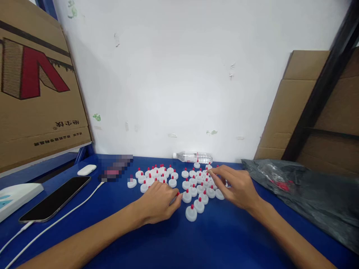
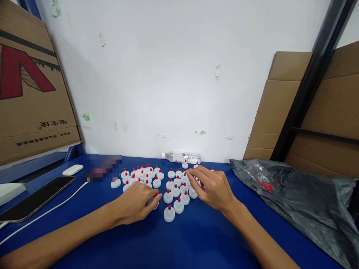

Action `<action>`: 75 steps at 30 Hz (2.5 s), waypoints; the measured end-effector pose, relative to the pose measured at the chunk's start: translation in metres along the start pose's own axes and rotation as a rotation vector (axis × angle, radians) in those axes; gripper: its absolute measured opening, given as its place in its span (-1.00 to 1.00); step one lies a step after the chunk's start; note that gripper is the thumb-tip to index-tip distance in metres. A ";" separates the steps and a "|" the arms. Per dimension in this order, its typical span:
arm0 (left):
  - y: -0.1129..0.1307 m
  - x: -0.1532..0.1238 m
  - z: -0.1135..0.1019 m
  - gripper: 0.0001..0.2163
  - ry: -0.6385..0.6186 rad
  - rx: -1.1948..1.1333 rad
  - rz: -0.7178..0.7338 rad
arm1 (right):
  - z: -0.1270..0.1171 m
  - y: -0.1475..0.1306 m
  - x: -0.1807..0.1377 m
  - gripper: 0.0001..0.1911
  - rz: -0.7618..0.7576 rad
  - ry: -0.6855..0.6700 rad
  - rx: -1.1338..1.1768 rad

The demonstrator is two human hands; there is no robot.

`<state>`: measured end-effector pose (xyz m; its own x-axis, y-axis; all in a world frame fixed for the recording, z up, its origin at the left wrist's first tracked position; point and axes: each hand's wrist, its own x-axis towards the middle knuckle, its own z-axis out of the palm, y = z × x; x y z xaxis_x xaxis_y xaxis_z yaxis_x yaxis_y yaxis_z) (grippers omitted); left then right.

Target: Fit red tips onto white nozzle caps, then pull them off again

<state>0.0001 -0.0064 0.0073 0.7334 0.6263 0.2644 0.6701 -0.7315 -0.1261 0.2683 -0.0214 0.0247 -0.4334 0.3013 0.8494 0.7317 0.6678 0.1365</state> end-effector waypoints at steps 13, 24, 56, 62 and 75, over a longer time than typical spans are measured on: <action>-0.002 -0.002 0.001 -0.75 -0.001 -0.169 -0.033 | -0.002 -0.005 0.001 -0.89 -0.033 -0.013 0.043; -0.020 0.005 -0.003 -0.74 0.309 -0.036 -0.205 | -0.003 0.004 0.002 -0.86 0.099 0.008 -0.039; -0.072 0.010 0.015 -0.50 -0.173 -0.070 -0.642 | 0.035 0.084 -0.050 -0.16 0.916 -0.644 0.437; -0.069 0.011 0.017 -0.50 -0.151 -0.069 -0.596 | 0.041 0.069 -0.044 -0.23 0.861 -0.622 0.497; -0.061 0.015 0.023 -0.52 -0.093 -0.112 -0.574 | 0.043 0.050 -0.031 -0.26 0.806 -0.635 0.480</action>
<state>-0.0272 0.0539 -0.0027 0.2676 0.9474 0.1753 0.9501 -0.2897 0.1157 0.2960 0.0321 -0.0166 -0.2158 0.9615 0.1701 0.7005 0.2738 -0.6591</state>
